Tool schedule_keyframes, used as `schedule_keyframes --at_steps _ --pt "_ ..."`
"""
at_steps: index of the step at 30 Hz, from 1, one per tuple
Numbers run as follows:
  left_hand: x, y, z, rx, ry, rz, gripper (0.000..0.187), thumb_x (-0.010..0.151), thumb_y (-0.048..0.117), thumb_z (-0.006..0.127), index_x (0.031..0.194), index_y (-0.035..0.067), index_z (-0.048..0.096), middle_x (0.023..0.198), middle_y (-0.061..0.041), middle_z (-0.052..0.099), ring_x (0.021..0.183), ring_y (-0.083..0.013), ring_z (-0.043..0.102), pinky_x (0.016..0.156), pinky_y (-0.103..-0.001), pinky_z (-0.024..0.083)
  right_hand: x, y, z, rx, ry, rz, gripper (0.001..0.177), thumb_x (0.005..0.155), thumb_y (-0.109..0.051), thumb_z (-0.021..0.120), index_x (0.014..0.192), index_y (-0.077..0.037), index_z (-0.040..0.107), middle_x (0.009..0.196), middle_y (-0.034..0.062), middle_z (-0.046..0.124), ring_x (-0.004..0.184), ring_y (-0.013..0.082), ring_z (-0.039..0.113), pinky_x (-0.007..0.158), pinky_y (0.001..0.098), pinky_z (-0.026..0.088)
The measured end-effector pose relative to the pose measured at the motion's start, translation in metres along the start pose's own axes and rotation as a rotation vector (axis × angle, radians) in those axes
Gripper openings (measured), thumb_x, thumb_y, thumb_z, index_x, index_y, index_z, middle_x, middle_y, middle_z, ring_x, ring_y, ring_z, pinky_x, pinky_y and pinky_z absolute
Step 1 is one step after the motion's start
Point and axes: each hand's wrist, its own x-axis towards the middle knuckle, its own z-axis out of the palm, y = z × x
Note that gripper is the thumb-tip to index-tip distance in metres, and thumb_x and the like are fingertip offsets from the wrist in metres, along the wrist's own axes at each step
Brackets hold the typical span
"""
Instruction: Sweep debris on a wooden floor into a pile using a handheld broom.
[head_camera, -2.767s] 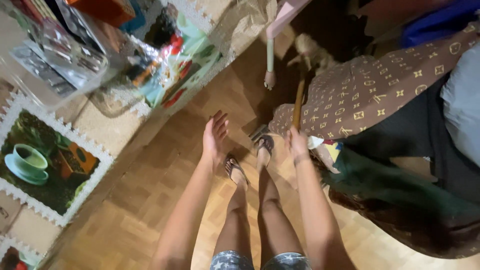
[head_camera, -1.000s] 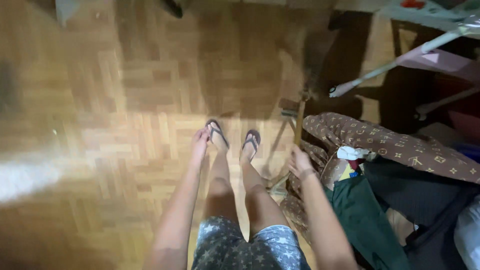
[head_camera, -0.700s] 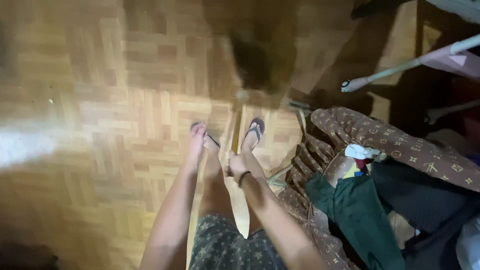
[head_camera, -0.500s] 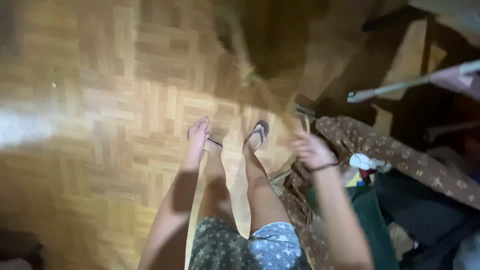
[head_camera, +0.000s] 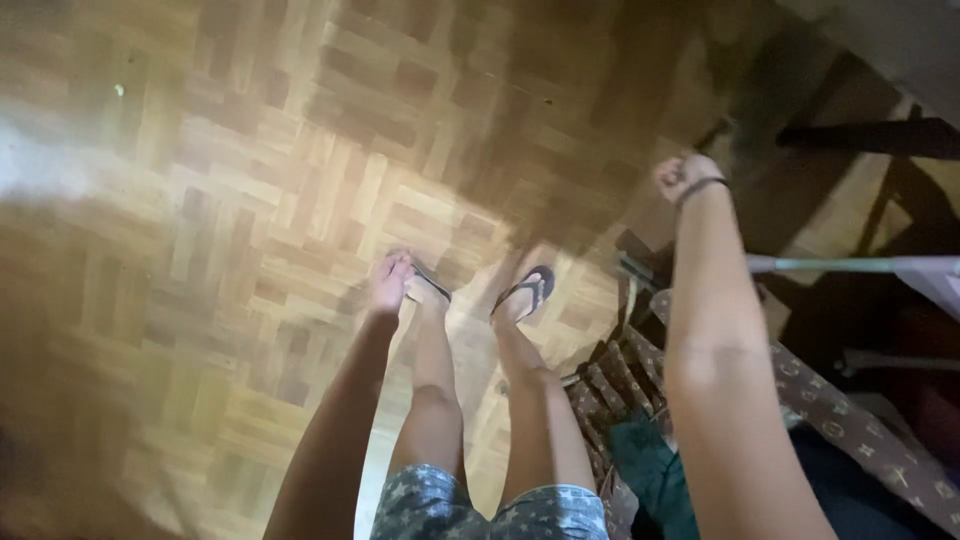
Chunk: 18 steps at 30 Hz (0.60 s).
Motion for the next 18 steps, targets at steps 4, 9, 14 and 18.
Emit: schedule_keyframes --at_steps 4,9,14,18 --pt "-0.026 0.030 -0.003 -0.083 0.041 0.008 0.032 0.099 0.025 0.064 0.125 0.006 0.068 0.101 0.000 0.068 0.085 -0.0086 0.062 0.072 -0.026 0.049 -0.068 0.116 0.075 -0.446 0.122 -0.145 0.031 0.114 -0.027 0.037 0.139 -0.008 0.041 0.065 0.0006 0.046 0.051 0.0097 0.044 0.047 0.0237 0.045" --pt "-0.045 0.071 -0.002 -0.044 0.085 -0.033 0.031 0.098 0.026 0.061 0.122 0.009 0.070 0.103 0.001 0.072 0.086 -0.0090 0.062 0.069 -0.025 0.044 -0.014 0.240 0.006 -1.200 0.104 -0.354 0.052 0.107 -0.048 0.051 0.080 -0.004 0.054 0.057 0.0112 0.054 0.045 0.0265 0.054 0.041 0.0446 0.040" --pt "-0.020 0.063 -0.012 -0.076 0.128 -0.028 0.030 0.097 0.023 0.066 0.122 0.008 0.070 0.102 -0.001 0.071 0.088 -0.0107 0.064 0.073 -0.025 0.050 -0.172 0.230 -0.040 -1.230 0.012 -0.297 0.045 0.101 -0.050 0.065 0.115 -0.008 0.060 0.081 0.0025 0.059 0.069 0.0166 0.060 0.058 0.0333 0.047" --pt "-0.056 0.130 -0.008 -0.038 0.120 0.010 0.030 0.096 0.023 0.063 0.123 0.010 0.067 0.104 0.004 0.072 0.090 -0.0077 0.067 0.078 -0.023 0.052 -0.234 0.162 -0.121 -0.663 -0.201 -0.003 0.044 0.100 -0.049 0.064 0.095 -0.006 0.057 0.063 -0.0040 0.046 0.044 0.0053 0.037 0.033 0.0205 0.028"
